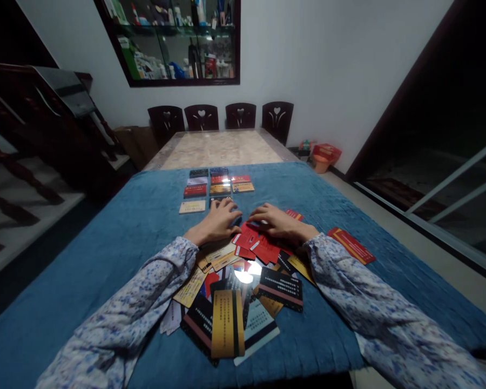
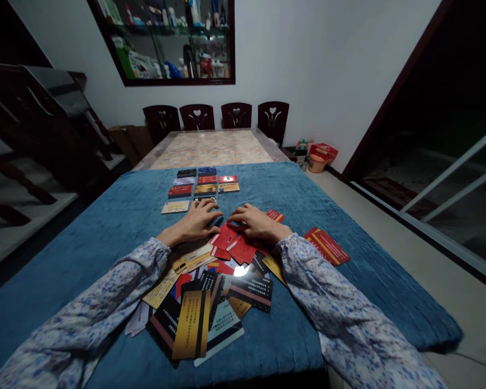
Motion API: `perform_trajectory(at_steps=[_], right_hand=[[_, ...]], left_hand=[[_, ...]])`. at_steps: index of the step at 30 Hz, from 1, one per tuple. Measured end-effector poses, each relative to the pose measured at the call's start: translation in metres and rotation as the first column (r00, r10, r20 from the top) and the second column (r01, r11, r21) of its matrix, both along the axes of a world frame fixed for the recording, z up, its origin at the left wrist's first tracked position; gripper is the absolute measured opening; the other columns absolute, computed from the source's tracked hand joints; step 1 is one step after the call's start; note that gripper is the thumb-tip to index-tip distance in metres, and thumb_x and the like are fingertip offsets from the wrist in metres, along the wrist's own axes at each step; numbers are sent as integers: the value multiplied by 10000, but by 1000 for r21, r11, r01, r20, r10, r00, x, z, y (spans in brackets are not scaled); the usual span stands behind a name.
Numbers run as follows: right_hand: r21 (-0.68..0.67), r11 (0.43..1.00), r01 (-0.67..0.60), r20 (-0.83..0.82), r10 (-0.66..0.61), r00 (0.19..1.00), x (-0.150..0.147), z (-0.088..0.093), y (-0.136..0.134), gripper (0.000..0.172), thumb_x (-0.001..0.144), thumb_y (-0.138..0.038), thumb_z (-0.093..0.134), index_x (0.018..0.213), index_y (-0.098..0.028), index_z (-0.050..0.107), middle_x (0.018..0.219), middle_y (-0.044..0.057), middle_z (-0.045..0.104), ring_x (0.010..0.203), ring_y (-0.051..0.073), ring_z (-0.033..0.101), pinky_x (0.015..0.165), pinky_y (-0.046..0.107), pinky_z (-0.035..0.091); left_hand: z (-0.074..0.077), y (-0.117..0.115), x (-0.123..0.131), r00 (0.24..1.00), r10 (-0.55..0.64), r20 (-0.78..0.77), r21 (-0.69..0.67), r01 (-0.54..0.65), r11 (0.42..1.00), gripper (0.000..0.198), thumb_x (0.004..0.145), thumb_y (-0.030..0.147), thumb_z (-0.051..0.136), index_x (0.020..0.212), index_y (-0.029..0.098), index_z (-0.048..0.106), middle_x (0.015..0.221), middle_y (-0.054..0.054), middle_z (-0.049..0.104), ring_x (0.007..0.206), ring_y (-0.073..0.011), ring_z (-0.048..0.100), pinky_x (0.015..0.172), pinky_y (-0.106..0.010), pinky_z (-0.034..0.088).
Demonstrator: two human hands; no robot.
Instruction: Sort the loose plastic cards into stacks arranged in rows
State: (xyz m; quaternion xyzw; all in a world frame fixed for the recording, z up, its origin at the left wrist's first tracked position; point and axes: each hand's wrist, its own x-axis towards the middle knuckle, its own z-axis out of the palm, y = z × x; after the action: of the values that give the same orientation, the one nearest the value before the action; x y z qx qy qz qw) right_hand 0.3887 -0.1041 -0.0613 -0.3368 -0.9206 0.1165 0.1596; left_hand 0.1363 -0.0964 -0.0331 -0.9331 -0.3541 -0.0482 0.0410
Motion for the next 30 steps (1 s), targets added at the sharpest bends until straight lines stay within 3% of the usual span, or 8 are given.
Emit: perform_trajectory(at_steps=[5,12,21,25,30], right_hand=[[-78,996,-35,64,40,997,-5,7,-2,362,904,-258,687,1263,-274,737,1357,72,682,1108,278,522,972,468,442],[7,999,43,101,-43,994,-12,8,-3,327,927,-344,696,1241,-278,753,1338,79,700,1144,298,519,985,479,427],[51,979,199,93,-203,975,-14,4,-2,407,872,-545,734,1175,-280,786,1288,124,702,1135,328,529,928,465,439],[63,985,161,59,-165,985,-14,3,-3,362,887,-500,733,1134,-241,790,1284,124,709,1156,326,527,959,477,433],[54,996,71,35,-73,997,-15,5,-5,256,924,-371,709,1128,-233,779,1235,109,742,1154,299,536,969,463,434]], left_hand=[[0,-2,-2,1000,-19,-4,-13,19,1000,294,945,366,670,1194,214,700,1327,-139,617,1332,-346,428,1039,-547,362],[4,-3,-5,1000,-14,1,-37,14,999,206,963,321,618,1069,195,740,1196,-121,656,1223,-314,479,988,-499,379],[18,-18,-3,993,0,-120,-104,-13,995,437,901,597,634,916,174,743,1055,-117,663,1107,-302,524,873,-402,381],[22,-23,1,982,31,-186,-117,-53,992,493,871,648,646,902,163,729,1075,-133,659,1101,-315,538,858,-402,384],[25,-28,5,983,50,-179,-151,-78,985,438,896,586,631,844,159,709,977,-125,672,1029,-304,570,838,-400,393]])
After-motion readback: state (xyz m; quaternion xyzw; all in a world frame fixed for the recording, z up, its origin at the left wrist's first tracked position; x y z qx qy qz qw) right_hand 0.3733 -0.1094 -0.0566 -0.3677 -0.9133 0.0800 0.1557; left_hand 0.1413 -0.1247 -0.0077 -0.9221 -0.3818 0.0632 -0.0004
